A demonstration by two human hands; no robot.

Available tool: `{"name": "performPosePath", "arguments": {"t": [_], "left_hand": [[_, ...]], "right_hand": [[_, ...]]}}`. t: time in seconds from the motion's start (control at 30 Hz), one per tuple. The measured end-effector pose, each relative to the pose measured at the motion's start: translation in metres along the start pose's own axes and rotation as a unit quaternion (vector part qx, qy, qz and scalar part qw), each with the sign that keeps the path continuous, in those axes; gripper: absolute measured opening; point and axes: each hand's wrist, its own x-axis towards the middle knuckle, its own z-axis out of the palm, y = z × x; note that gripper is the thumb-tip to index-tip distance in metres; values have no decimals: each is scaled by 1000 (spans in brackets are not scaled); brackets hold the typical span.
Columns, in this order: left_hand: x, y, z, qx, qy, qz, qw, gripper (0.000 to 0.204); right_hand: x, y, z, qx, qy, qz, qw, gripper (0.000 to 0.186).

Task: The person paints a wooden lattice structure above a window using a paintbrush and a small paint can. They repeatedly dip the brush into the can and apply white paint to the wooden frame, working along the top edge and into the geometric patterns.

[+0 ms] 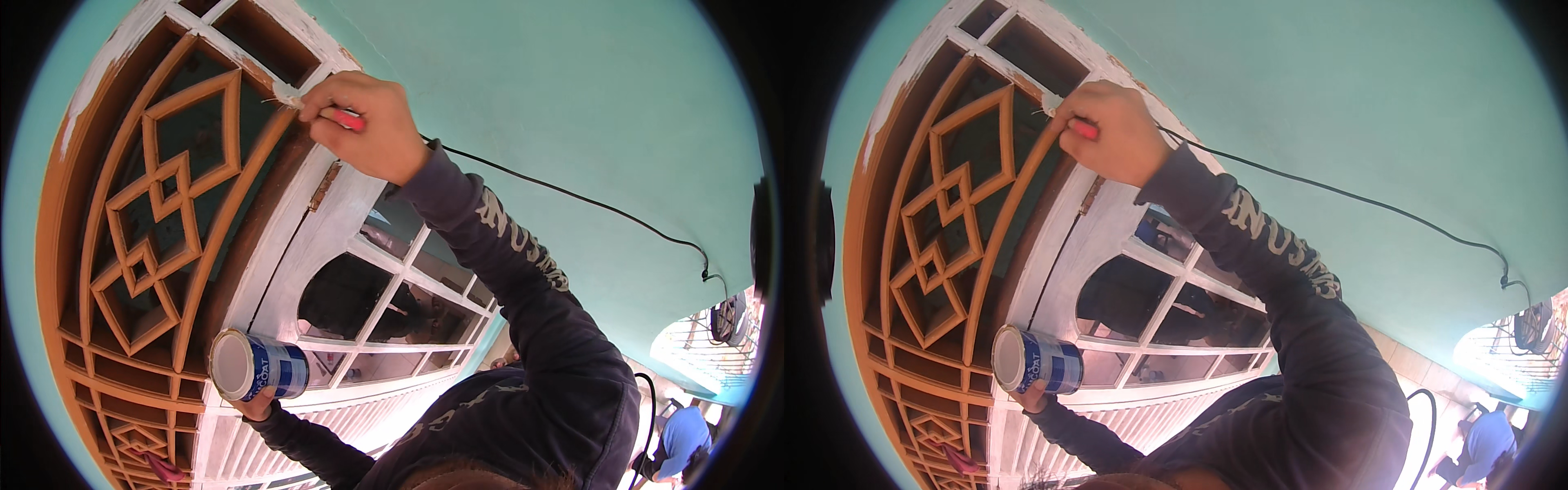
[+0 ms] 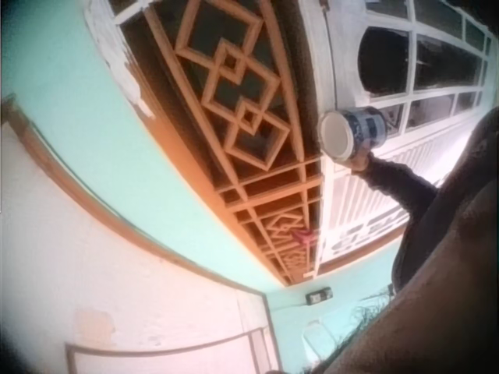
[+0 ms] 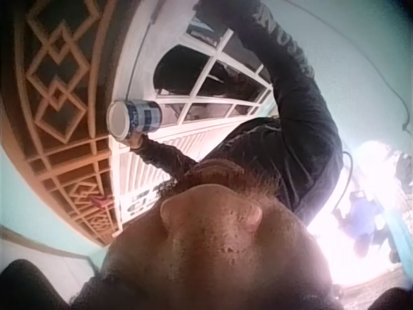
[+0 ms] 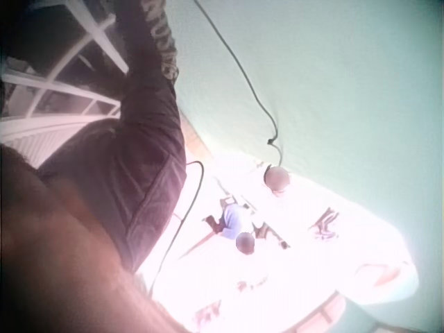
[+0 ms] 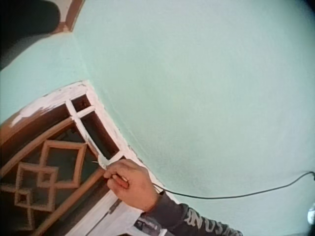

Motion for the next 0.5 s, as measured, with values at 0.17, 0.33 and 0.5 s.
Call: {"name": "performPosePath", "arguments": {"t": [0.17,0.33,0.5], "left_hand": [[1,-2,-2,1,-7,7,1000,110],[2,4,3,6,-13,-10,1000,118],[1,-8,-8,12,-18,-5,1000,116]], "right_hand": [[16,2,-13,82,120,182,973,14],[21,20,-3,193,157,254,935,14],[14,20,-12,208,190,301,911,15]]}}
